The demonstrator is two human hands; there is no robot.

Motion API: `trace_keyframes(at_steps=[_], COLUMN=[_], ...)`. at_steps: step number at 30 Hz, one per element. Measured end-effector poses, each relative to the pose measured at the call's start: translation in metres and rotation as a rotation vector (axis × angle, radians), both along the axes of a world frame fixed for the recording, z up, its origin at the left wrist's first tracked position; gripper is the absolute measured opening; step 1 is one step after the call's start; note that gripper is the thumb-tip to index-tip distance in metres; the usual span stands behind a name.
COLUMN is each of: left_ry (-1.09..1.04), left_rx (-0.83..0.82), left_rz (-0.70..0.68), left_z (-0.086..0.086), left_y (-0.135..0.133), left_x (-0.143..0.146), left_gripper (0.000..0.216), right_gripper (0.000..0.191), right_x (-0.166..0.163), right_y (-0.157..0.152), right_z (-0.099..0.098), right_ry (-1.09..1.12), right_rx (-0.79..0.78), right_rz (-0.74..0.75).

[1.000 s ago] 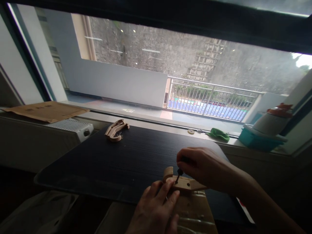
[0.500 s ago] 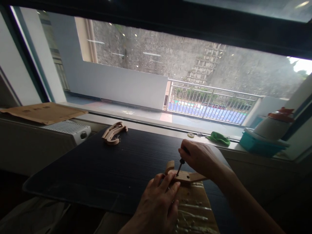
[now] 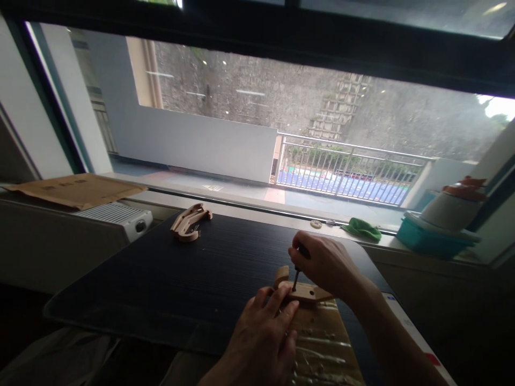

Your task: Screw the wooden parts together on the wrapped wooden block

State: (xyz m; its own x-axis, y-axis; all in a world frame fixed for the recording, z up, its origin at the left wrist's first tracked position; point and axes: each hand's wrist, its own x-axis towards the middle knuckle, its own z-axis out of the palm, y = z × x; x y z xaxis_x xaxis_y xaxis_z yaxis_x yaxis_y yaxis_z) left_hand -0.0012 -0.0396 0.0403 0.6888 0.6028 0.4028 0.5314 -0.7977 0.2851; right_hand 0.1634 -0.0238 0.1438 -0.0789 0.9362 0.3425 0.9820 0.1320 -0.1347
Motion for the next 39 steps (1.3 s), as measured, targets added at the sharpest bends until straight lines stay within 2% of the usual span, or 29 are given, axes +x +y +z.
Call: trace_keyframes(at_steps=[4,8,14,20,30,39], left_ry=[0.000,0.019,0.038,0.051,0.073,0.062], left_rx=[0.021,0.017,0.006,-0.032,-0.054,-0.067], left_rz=[-0.008,-0.009,0.003,0.006,0.015,0.006], left_z=[0.001,0.000,0.001,-0.003,0.000,0.002], left_y=[0.001,0.002,0.002,0.001,0.001,-0.001], left_x=[0.001,0.002,0.002,0.001,0.001,0.001], left_gripper=[0.045,0.046,0.045,0.046,0.046,0.045], right_gripper=[0.019,0.024,0.022,0.035,0.033,0.036], right_x=[0.005,0.011,0.016,0.015,0.014,0.009], right_y=[-0.007,-0.007,-0.005,-0.014,-0.009,-0.013], right_z=[-0.001,-0.016,-0.033,-0.031,-0.044,-0.039], right_ry=[0.170,0.373,0.560,0.633,0.723,0.663], right_rx=[-0.009,-0.009,0.041,-0.044,0.001,0.039], right_rz=[0.113,0.213,0.248,0.305,0.295,0.295])
